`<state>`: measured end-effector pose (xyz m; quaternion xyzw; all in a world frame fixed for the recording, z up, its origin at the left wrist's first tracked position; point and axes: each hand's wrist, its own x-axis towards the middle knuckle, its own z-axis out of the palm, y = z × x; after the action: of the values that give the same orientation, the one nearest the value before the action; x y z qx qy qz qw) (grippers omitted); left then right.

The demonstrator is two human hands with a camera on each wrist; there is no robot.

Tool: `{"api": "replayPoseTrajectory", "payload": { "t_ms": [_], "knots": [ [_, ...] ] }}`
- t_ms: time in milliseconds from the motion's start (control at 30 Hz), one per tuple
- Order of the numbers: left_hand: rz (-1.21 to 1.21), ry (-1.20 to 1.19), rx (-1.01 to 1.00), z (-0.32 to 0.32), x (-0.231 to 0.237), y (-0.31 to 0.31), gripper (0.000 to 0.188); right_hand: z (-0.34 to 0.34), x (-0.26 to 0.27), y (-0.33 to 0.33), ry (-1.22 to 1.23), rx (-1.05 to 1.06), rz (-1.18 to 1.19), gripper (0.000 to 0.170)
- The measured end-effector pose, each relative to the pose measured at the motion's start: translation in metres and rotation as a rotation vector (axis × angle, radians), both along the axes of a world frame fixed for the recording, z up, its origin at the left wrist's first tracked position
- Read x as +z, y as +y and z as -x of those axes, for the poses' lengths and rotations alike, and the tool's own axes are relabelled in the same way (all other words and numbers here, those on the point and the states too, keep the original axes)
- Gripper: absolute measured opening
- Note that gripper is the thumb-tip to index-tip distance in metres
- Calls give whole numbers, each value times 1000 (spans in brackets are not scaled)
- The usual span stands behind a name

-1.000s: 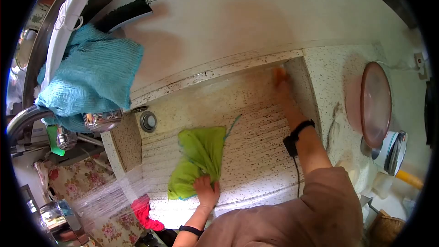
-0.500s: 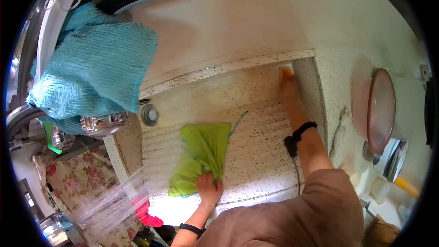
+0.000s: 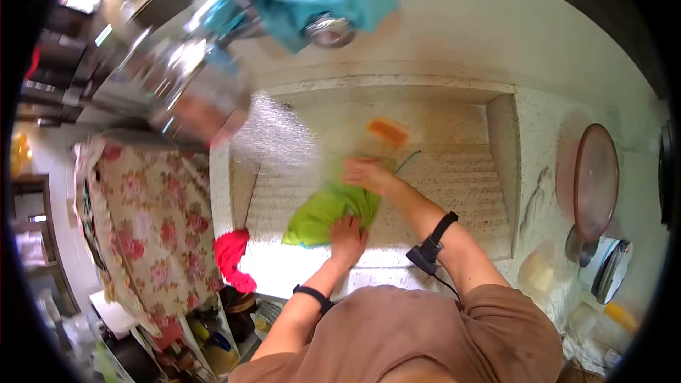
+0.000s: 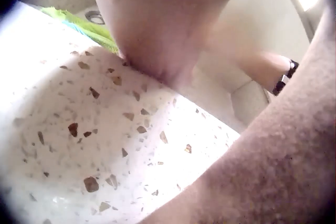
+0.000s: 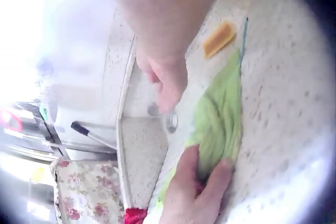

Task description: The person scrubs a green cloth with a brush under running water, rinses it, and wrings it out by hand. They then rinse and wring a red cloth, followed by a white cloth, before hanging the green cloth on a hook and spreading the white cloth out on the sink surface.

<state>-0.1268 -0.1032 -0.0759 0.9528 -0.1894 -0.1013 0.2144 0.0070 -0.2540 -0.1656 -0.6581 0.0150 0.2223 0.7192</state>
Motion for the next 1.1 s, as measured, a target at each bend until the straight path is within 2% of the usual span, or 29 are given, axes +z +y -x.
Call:
{"api": "replayPoseTrajectory", "payload": {
  "t_ms": [100,200,233,300,333,367,400,433,500,533,633,700,733,800,833,900,933,967,1000,1067,1100],
  "knots": [
    [32,-63,-60,-6,5,5,28,4,7,41,-320,222,294,44],
    [-43,-104,-113,-7,0,21,22,15,-12,58,-681,225,925,46],
    [-146,-76,-82,-7,-2,31,19,36,4,51,-677,197,1045,44],
    [36,12,131,-16,-6,63,17,66,41,36,-669,139,1283,41],
    [135,53,247,-24,-9,78,16,59,42,27,-542,210,1196,39],
    [199,127,288,-30,-18,97,16,58,42,21,-395,278,1102,37],
    [161,226,267,-41,-17,106,19,58,42,17,-246,340,1008,36],
    [120,324,243,-53,-11,115,21,55,55,24,-230,222,1014,34],
    [38,57,181,-62,6,111,27,40,87,32,-214,-17,1025,31],
    [-6,-77,151,-66,12,106,31,33,98,30,-225,-66,904,26],
    [634,18,631,-94,13,75,40,14,123,31,-308,-184,564,15],
    [1055,533,812,-114,31,56,45,11,136,43,-427,-212,388,9],
    [1250,810,891,-126,41,50,47,10,142,46,-532,-77,421,11],
    [1251,1154,609,-158,51,60,44,11,154,48,-730,188,493,16],
    [1237,1325,463,-165,57,62,43,14,163,50,-710,145,422,18],
    [1115,1178,348,-165,78,60,35,17,177,55,-672,58,274,21],
    [1053,1095,288,-167,87,59,32,15,173,51,-572,-207,227,23],
    [1239,1099,467,-163,72,51,28,13,166,44,-464,-466,172,24],
    [1287,1048,466,-162,78,47,28,14,164,39,-345,-716,114,26],
    [1375,958,475,-150,87,44,27,17,156,29,49,-713,-100,27],
    [1216,835,403,-148,81,43,26,20,155,24,244,-705,-211,28]
  ]
}}
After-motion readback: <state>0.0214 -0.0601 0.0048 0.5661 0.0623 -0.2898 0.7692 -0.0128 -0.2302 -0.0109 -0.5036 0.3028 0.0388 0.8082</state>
